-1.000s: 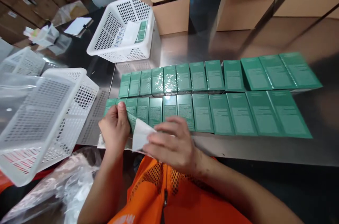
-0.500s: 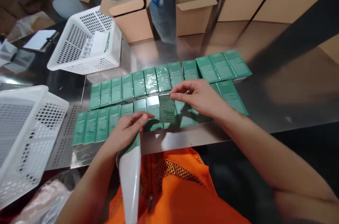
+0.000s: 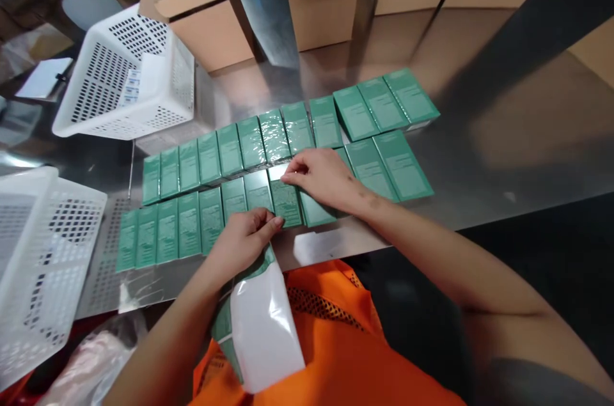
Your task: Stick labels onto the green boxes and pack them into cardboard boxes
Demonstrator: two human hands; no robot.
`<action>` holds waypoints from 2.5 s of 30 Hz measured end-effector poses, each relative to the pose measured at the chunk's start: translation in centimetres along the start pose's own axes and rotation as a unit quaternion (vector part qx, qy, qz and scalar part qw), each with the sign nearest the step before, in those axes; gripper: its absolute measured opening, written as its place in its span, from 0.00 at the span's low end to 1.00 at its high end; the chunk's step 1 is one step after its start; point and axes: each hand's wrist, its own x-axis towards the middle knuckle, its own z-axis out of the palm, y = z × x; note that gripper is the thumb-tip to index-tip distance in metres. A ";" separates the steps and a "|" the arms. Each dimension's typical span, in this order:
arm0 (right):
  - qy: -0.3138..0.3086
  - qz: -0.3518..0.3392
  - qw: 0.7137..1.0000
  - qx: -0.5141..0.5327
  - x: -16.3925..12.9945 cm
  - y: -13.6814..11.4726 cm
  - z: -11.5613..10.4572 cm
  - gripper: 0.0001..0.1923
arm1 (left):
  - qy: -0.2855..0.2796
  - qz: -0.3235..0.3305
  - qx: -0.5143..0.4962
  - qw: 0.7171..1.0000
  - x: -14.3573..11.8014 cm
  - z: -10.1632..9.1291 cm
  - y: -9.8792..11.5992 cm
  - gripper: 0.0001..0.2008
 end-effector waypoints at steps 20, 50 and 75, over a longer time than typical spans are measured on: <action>0.071 -0.009 0.989 -0.128 -0.7 0.4 1.6 0.23 | -0.009 -0.013 0.194 0.981 0.4 0.1 1.5 0.20; 0.304 -0.325 0.883 -0.151 -5.4 -5.9 8.6 0.08 | 0.219 0.036 -0.301 0.927 -2.9 -5.7 -3.3 0.13; 0.004 -0.601 0.783 -0.160 -2.9 -15.2 15.3 0.16 | 0.302 -0.060 -0.564 0.766 -8.6 -12.9 -17.3 0.20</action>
